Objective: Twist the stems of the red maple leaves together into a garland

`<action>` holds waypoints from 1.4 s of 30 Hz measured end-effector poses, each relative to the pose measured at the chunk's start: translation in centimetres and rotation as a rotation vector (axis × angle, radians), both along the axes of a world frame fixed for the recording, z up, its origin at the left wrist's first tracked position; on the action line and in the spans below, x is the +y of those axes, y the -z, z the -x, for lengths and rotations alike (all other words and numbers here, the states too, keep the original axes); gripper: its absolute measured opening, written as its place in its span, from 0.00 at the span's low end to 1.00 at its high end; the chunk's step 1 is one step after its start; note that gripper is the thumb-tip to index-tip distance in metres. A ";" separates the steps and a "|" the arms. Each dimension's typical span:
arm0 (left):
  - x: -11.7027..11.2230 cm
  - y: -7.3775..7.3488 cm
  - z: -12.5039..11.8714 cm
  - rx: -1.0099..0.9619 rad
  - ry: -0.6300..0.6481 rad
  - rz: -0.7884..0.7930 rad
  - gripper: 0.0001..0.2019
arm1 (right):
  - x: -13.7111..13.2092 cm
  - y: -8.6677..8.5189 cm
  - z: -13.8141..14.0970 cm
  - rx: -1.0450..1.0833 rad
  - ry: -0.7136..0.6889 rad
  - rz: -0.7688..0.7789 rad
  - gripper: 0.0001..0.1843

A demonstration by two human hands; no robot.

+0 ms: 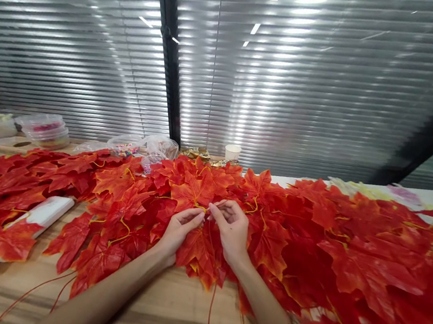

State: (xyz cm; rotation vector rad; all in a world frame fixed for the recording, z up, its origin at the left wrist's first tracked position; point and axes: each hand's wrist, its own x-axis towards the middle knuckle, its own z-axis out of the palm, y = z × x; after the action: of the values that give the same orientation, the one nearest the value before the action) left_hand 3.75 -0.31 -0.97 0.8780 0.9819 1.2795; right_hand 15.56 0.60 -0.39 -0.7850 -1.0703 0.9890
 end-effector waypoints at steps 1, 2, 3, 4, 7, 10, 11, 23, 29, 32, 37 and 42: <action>0.0 0.0 0.0 -0.002 -0.002 0.000 0.14 | 0.0 0.0 0.0 0.004 0.001 0.000 0.09; 0.0 0.0 0.0 -0.004 -0.004 0.000 0.14 | 0.0 0.0 0.0 0.008 0.000 0.000 0.09; 0.0 0.0 0.0 -0.003 -0.004 -0.002 0.14 | 0.0 0.0 0.0 0.013 0.000 0.000 0.09; 0.0 0.1 0.0 0.000 -0.001 -0.004 0.14 | 0.0 0.0 0.0 0.018 -0.001 -0.001 0.09; 0.0 0.1 0.0 0.010 0.008 -0.010 0.13 | 0.1 0.1 0.0 0.031 -0.003 -0.002 0.08; 0.0 0.2 0.0 0.002 0.014 -0.005 0.12 | 0.2 0.1 0.0 0.038 -0.003 -0.001 0.08; 0.0 0.2 0.0 0.001 0.017 -0.005 0.12 | 0.2 0.1 0.0 0.039 -0.005 -0.001 0.08; 0.1 0.3 0.0 -0.012 0.022 -0.003 0.13 | 0.2 0.2 -0.1 0.050 -0.032 0.007 0.08; 0.0 0.2 0.0 -0.015 0.022 0.014 0.13 | 0.2 0.0 -0.1 0.046 -0.033 0.015 0.08; 0.0 0.2 0.0 -0.018 0.019 0.010 0.13 | 0.2 0.1 -0.1 0.055 -0.035 0.020 0.08; 0.0 0.2 0.0 -0.027 0.012 0.004 0.13 | 0.3 0.3 -0.1 0.065 -0.037 0.015 0.07; 0.0 0.0 -0.1 -0.026 0.006 0.004 0.13 | 0.4 0.4 -0.1 0.074 -0.046 0.024 0.08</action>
State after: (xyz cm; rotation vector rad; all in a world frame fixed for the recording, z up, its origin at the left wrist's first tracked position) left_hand 3.83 -0.29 -1.00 0.8583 0.9602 1.2806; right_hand 15.67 0.95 -0.75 -0.7412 -1.0180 1.0636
